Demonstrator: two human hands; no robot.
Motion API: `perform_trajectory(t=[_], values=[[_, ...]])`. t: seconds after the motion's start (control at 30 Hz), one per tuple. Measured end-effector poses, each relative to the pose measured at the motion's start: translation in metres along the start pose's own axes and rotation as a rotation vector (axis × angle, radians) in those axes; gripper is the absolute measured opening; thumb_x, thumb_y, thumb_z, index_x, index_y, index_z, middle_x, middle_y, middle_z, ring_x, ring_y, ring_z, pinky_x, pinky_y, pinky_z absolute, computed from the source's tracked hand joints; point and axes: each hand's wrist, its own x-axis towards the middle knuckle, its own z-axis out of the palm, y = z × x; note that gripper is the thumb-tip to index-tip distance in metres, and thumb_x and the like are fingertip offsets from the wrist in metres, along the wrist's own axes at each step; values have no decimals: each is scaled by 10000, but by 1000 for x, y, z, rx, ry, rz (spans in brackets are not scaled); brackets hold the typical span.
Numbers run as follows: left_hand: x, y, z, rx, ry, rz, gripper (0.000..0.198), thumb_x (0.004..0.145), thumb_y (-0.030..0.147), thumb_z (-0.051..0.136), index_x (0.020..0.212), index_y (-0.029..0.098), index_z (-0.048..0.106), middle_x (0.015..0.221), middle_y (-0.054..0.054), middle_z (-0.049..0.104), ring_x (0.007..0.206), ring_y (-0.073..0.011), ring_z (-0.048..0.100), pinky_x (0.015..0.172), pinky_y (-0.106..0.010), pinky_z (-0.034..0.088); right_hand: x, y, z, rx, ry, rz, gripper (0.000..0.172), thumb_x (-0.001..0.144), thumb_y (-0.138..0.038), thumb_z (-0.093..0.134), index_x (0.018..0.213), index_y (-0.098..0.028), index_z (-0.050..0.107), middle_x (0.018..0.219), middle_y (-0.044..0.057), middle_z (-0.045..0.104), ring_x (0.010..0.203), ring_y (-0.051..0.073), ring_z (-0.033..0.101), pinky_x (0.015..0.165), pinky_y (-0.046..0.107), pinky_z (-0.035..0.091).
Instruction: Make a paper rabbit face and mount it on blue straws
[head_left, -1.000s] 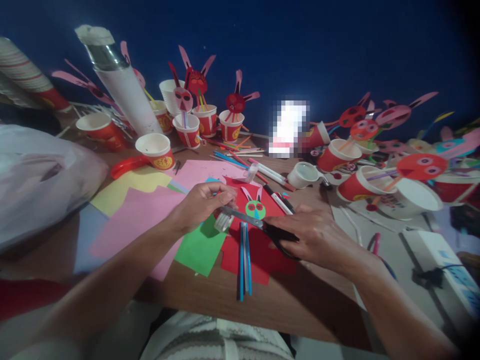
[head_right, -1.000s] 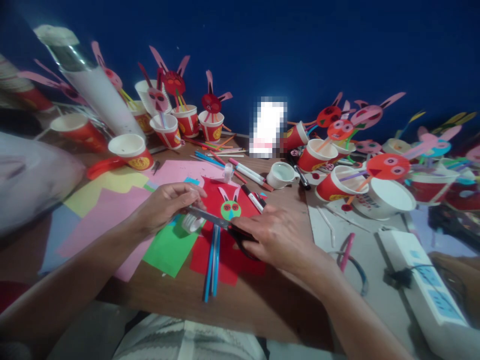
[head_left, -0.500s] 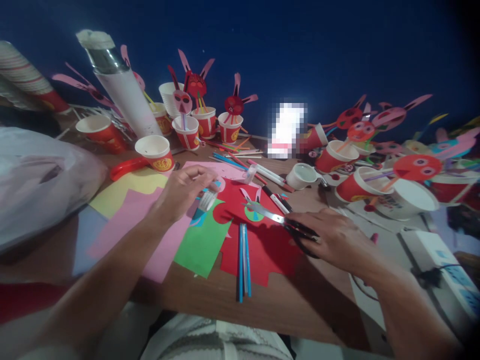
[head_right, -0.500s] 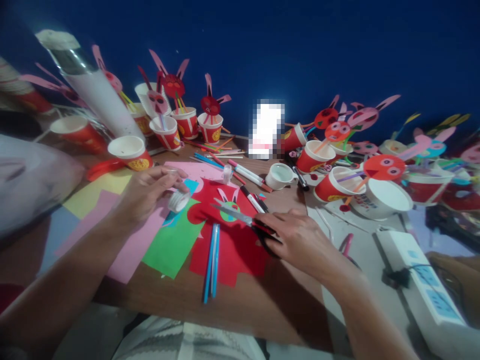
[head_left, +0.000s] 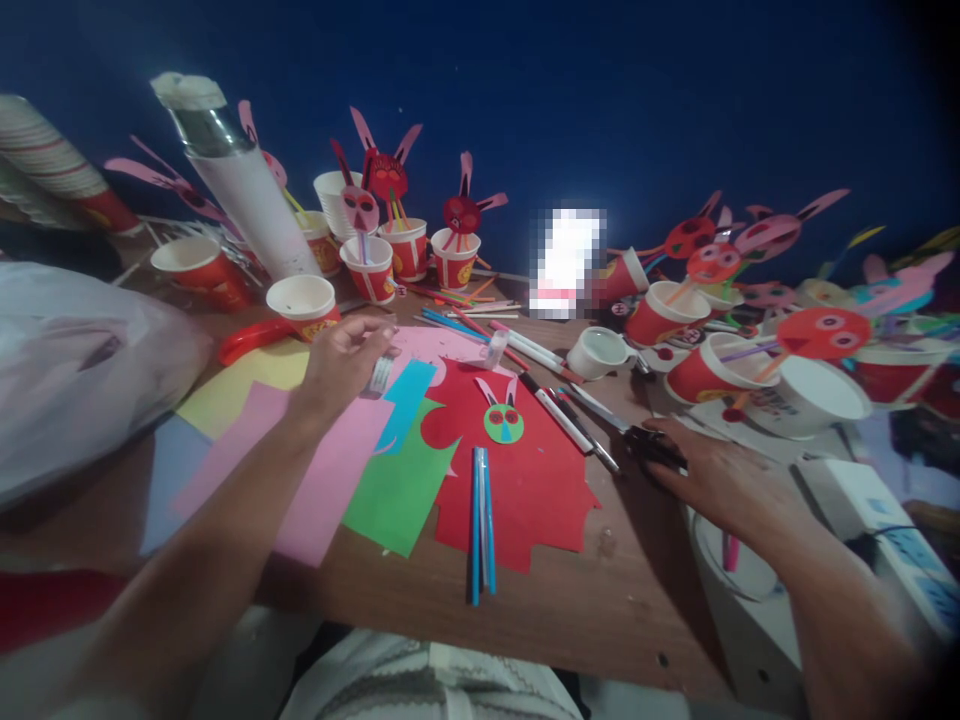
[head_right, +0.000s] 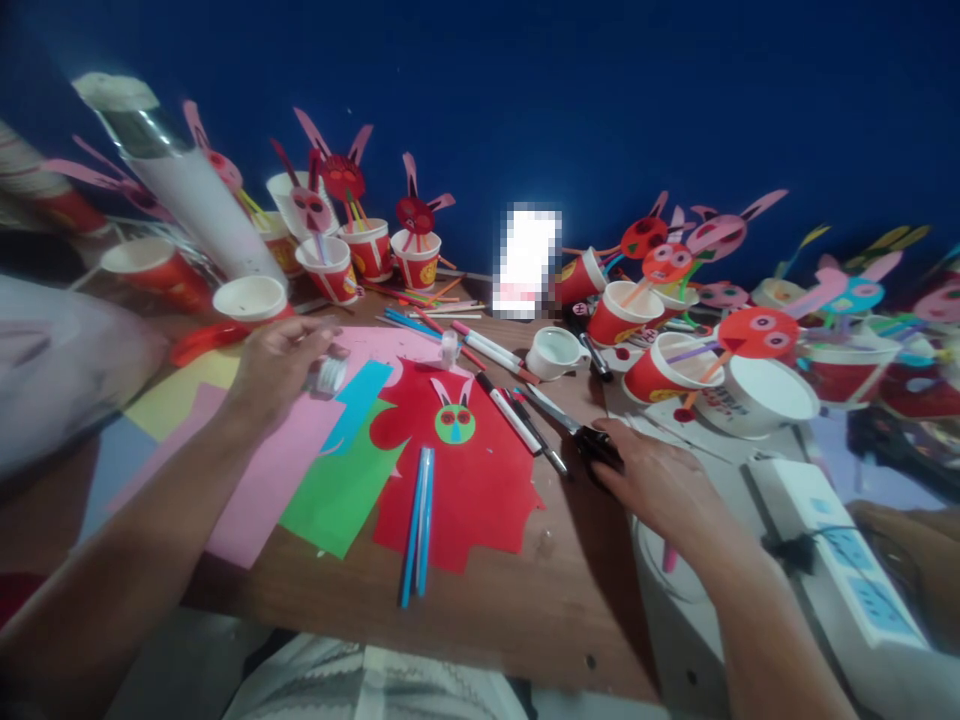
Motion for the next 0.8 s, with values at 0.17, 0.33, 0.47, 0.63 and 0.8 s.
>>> perform_trajectory(t=[0.17,0.33,0.47,0.63,0.8], values=[[4,-5,-4,100,-12,83,207,772,388,663,875,212,700,740,-22,709,681,-142,639,575,-213,473,2,-6,-2,-35,-76,11,240,849,-253,497,1060,-215,606,827,65,736,672,273,693,530,312,436],[4,-7,-3,150,13,100,245,763,374,652,905,180,702,754,-35,713,652,-149,633,534,-217,463,0,-10,1,-46,-152,87,286,859,-296,504,1113,-242,622,879,70,723,712,272,680,552,316,407],[1,-6,-1,199,6,141,252,768,354,647,924,167,709,791,-45,709,636,-144,617,527,-225,461,-1,-12,1,-22,-174,87,262,875,-300,501,1102,-264,628,982,66,709,763,267,681,577,319,419],[-5,6,-1,268,66,250,153,759,266,645,868,188,721,892,-41,702,732,-149,611,632,-243,479,2,-13,-5,-5,-22,69,255,891,-319,505,1092,-231,636,1006,84,706,817,283,679,626,344,454],[-31,18,14,-198,-160,63,162,759,239,667,905,193,718,915,-30,672,693,-109,567,562,-205,438,16,-41,-25,465,268,-9,190,896,-330,535,977,-229,673,958,48,703,867,226,659,758,329,469]])
